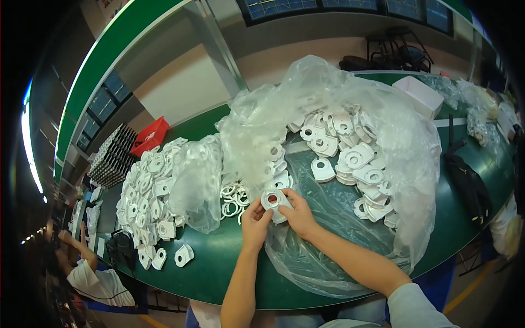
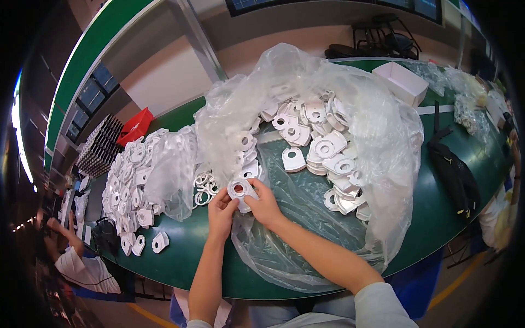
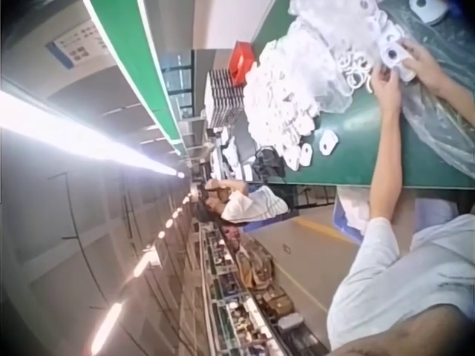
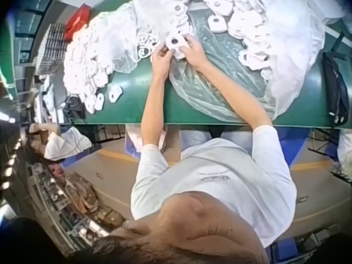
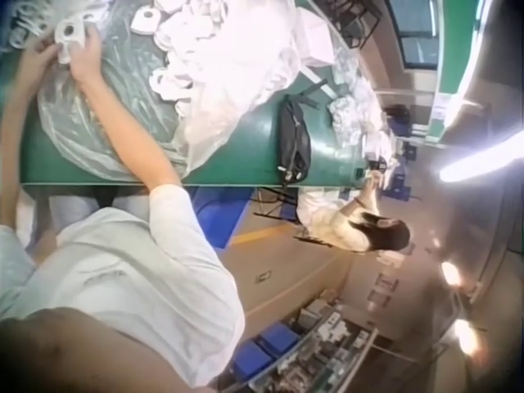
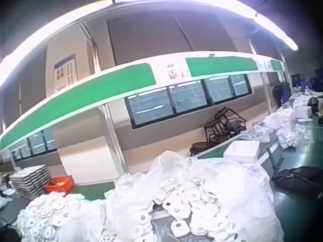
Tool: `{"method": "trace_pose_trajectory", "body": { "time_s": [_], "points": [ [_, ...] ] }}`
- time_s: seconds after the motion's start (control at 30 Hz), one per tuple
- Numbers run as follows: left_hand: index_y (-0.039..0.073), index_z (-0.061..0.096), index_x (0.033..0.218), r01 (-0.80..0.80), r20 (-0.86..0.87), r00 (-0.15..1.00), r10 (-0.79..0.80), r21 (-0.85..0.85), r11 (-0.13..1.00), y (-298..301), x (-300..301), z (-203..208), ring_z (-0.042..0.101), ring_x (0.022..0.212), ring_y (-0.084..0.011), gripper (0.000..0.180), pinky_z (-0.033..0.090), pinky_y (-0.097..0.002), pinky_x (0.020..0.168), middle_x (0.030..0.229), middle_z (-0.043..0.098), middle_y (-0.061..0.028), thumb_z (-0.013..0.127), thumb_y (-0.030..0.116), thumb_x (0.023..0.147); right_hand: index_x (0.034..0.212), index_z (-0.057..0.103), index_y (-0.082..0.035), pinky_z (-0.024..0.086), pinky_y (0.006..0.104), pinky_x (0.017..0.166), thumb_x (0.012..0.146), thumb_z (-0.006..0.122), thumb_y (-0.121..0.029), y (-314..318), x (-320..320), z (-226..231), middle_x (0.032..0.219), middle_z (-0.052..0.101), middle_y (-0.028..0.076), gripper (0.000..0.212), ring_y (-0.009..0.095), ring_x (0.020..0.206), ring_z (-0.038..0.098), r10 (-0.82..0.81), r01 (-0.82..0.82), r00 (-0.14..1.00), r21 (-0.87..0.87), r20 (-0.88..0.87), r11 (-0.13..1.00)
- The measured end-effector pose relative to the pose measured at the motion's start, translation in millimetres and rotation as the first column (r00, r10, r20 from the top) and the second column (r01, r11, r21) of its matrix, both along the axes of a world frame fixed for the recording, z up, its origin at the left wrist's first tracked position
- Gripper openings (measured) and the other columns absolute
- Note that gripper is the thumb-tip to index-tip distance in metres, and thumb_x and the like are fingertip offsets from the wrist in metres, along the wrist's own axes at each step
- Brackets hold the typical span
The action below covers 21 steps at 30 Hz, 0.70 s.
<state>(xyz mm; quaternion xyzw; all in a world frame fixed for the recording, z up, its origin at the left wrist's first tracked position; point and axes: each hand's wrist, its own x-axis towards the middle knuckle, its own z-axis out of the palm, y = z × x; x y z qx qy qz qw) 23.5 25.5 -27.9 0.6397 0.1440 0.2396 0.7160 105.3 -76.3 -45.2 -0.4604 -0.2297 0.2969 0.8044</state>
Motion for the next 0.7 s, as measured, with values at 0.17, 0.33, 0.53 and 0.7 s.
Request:
{"method": "trace_pose_trajectory", "body": {
  "time_s": [0.17,0.33,0.53,0.7],
  "points": [
    [-0.005,0.053,0.114,0.035,-0.029,0.999,-0.032,0.118,0.992,4.7,1.2,6.5,0.059,0.081,-0.0101,0.030,0.047,-0.0214,0.071,0.098,0.063,-0.0066,0.056,0.006,0.086,0.112,0.048,-0.002,0.047,0.0225,0.066,0.078,0.049,0.003,-0.6,2.9,-0.3,0.092,0.061,0.006,0.035,0.010,0.079,0.058,0.018,-0.017,1.000,0.038,-0.020,0.999],
    [-0.003,0.064,0.097,0.026,-0.094,0.995,-0.018,0.082,0.996,16.8,-9.4,16.1,0.056,0.068,-0.0069,0.021,0.044,-0.0199,0.061,0.084,0.063,-0.0023,0.053,0.014,0.089,0.113,0.048,-0.003,0.047,0.0238,0.069,0.078,0.048,0.003,4.5,3.5,-3.7,0.094,0.060,0.007,0.035,0.012,0.080,0.059,0.087,-0.087,0.995,0.006,0.056,0.996],
    [-0.001,0.066,0.081,-0.210,-0.053,0.971,0.232,0.266,0.941,26.2,-23.5,30.7,0.043,0.057,-0.0038,0.018,0.031,-0.0204,0.050,0.064,0.052,0.0033,0.060,0.016,0.085,0.114,0.046,-0.002,0.047,0.0283,0.077,0.085,0.049,-0.004,0.9,-2.8,9.7,0.101,0.058,0.010,0.030,0.016,0.093,0.057,0.193,-0.194,0.971,-0.010,0.144,0.981],
    [0.003,0.064,0.072,-0.527,-0.168,0.815,0.555,0.185,0.830,66.0,-108.3,47.8,0.038,0.041,-0.0049,0.022,0.027,-0.0201,0.040,0.050,0.044,0.0038,0.060,0.020,0.086,0.116,0.045,-0.001,0.050,0.0364,0.080,0.091,0.046,-0.014,-5.4,4.3,3.5,0.108,0.055,0.014,0.029,0.023,0.096,0.057,0.224,-0.223,0.974,0.016,-0.018,0.975]
  ]
}}
